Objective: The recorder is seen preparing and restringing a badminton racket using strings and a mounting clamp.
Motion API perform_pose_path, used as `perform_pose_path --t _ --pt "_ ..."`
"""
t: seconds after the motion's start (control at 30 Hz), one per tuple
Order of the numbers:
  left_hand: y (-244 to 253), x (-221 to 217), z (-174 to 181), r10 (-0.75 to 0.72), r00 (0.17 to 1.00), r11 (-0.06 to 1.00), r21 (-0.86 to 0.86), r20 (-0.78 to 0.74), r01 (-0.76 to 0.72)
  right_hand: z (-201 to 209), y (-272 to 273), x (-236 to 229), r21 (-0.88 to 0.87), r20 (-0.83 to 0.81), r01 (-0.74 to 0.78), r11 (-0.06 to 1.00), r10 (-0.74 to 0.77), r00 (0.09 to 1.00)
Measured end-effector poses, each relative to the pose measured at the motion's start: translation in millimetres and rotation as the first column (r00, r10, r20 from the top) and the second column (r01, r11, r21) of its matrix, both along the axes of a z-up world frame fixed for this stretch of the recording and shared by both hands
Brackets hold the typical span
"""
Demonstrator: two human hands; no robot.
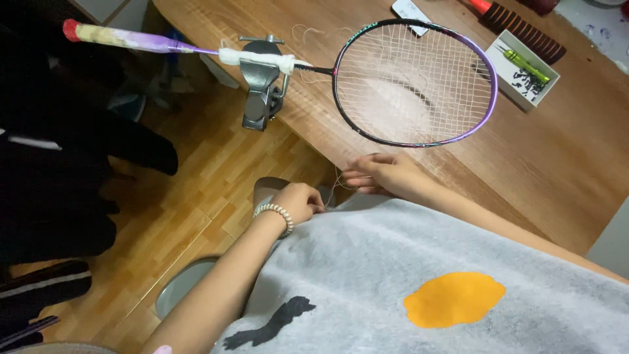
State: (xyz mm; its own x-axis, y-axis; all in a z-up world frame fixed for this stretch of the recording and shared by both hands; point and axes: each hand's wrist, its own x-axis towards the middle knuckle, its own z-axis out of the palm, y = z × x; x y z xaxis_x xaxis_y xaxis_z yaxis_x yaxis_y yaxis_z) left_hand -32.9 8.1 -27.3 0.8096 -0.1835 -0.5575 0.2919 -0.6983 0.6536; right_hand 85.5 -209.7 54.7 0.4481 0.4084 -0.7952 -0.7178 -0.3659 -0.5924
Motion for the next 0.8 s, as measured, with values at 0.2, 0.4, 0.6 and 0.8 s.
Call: perform_pose_path --t 0.2,0.4,0.6,0.8 --pt "5.8 3.7 -16.2 -0.044 0.999 0.998 0.051 0.011 0.043 1.8 1.0 2.9 0.162 -0.019 0.026 0.986 -0.023 1.0" --pt "10.0 7.8 -10.1 -0.027 0.999 0.996 0.08 -0.042 0.03 -4.1 -2.5 6.8 0.049 0.017 0.107 0.993 -0.108 0.994" --pt "15.4 14.7 31.4 0.042 0.991 0.974 0.224 -0.125 -0.013 25.7 6.3 3.9 0.17 -0.12 0.33 0.928 -0.313 0.942" --pt "29.0 -5.2 -5.2 0.165 0.975 0.964 0.231 -0.148 -0.128 0.7 4.6 0.3 0.257 -0.181 0.24 0.936 -0.198 0.963"
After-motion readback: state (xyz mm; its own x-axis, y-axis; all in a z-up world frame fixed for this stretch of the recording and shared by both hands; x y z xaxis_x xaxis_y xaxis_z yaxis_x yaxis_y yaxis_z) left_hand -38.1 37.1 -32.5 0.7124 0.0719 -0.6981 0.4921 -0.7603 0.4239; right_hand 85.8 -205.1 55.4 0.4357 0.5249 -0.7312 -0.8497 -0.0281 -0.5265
